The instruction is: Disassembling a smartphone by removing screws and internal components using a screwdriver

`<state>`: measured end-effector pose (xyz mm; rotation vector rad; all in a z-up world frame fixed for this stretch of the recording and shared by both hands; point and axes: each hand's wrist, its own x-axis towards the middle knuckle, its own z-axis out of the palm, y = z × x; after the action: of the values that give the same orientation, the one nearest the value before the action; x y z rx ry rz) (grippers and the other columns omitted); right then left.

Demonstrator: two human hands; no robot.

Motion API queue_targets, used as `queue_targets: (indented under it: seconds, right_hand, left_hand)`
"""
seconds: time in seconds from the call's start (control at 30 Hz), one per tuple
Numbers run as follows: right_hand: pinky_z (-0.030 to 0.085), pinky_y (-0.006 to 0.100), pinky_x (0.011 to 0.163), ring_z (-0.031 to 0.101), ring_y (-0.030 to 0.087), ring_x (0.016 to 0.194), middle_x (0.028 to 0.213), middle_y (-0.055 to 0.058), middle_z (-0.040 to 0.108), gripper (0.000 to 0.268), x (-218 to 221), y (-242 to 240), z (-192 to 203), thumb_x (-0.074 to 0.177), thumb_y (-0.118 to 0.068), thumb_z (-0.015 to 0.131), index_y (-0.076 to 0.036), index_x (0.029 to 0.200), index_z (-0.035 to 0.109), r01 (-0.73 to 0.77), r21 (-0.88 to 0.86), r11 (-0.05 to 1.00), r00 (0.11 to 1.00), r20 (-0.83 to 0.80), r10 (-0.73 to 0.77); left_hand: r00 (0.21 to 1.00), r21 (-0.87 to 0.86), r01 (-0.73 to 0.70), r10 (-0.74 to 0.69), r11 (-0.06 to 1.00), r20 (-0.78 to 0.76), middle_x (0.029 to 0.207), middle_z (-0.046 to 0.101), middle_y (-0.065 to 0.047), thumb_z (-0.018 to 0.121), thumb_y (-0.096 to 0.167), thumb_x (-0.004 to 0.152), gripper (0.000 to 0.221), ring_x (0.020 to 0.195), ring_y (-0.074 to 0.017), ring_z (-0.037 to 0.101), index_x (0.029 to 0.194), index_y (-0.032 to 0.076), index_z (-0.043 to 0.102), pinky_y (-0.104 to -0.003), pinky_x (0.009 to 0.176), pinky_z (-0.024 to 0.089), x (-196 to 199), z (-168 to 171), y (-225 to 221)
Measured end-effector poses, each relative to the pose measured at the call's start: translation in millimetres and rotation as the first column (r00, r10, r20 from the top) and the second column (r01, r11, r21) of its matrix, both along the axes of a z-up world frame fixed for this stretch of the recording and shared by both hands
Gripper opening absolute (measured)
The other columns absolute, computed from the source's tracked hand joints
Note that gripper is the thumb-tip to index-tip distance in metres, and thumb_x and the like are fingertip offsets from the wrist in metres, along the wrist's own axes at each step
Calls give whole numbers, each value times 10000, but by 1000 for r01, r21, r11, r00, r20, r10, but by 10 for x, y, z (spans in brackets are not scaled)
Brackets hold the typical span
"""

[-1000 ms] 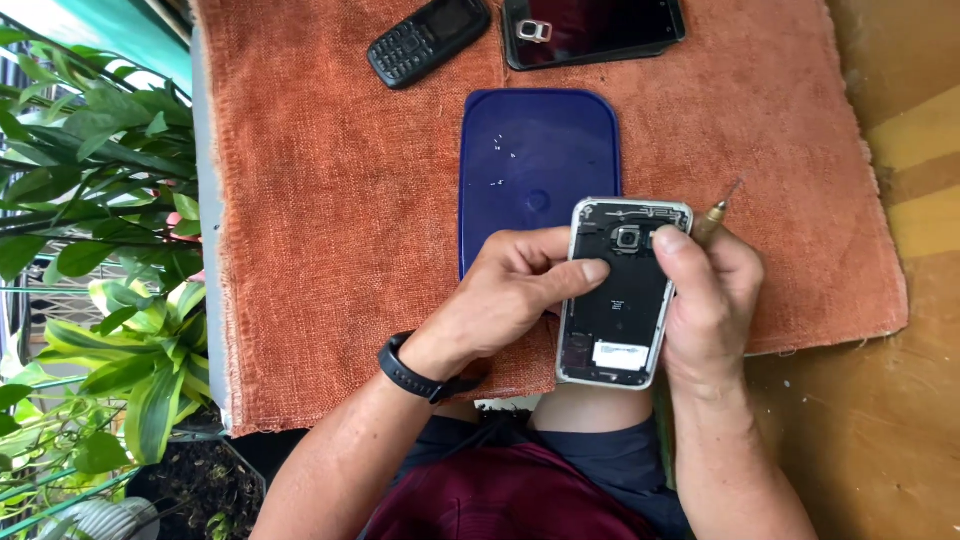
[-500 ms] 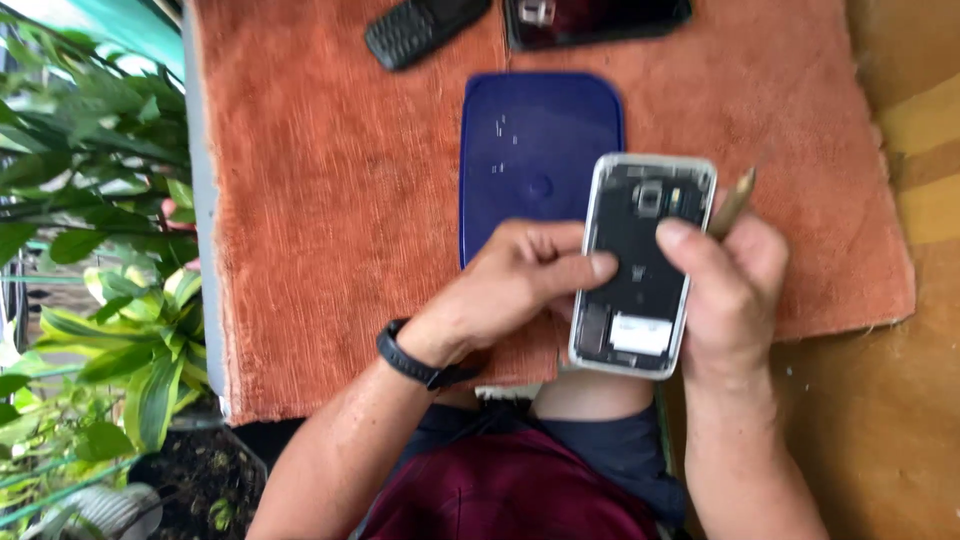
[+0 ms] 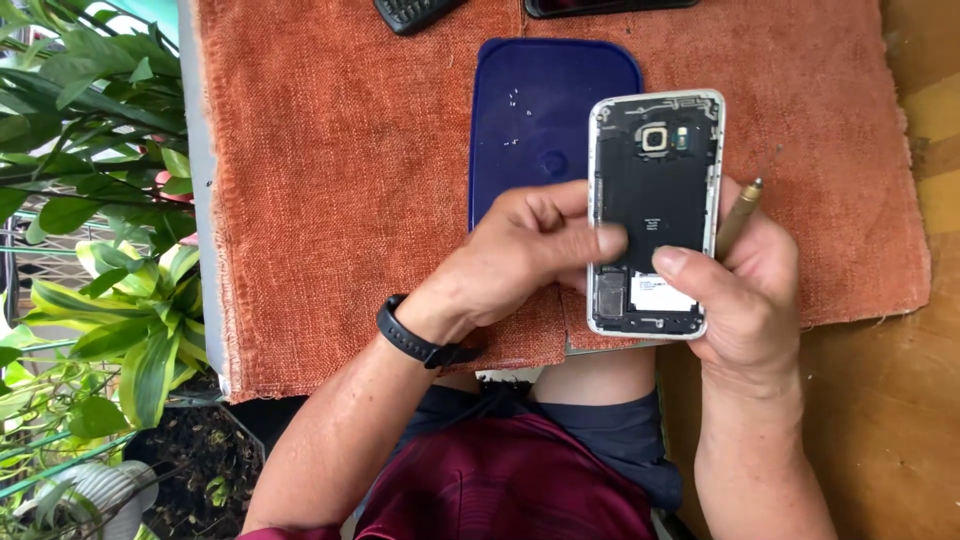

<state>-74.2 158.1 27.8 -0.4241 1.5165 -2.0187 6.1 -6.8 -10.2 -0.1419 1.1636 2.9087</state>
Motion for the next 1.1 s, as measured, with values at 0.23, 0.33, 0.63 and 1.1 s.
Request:
queue_targets:
  seconds: [0.23,0.33,0.63,1.1]
  right_hand:
    - [588,332,903,708,230,992,1134,137,707,525,-92,134,-195,785,-150,711,27,1265,592,-3,-59,998,999,-39,1]
    - [589,330,897,712,234,988,1131,136,709,530,-104,154,-258,768,-148,710,22,1257,596,11,-53,999,999,-31,-13]
    - [610,347,903,724,265,1008,1177,176,715,595,-78,127,-348,756,-154,733,60,1292,590,-3,-125,992,1000,-8,2]
    - [610,355,912,721,266,1013,1176,173,711,558,-32,158,-353,755,-169,741,49,1251,606,30,-82,996,997,-75,-36]
  left_hand:
    - [984,-47,85,-91,995,-156,1190,744,-117,699,-18,999,331,1019,-199,747,1322,21,645,-366,921,667,13,-37,55]
    - [982,-52,78,-86,996,-170,1172,744,-97,698,-12,999,299,1028,-172,733,1294,18,656,-349,942,654,19,-45,60]
    - [998,-193,-12,-2,981,-69,1003,765,-84,621,237,1051,266,851,-177,752,1194,34,714,-324,709,679,48,69,42]
    - [996,-186,1,-18,983,-86,1030,756,-44,598,236,1075,237,912,-141,734,1155,49,718,-323,764,669,29,23,50]
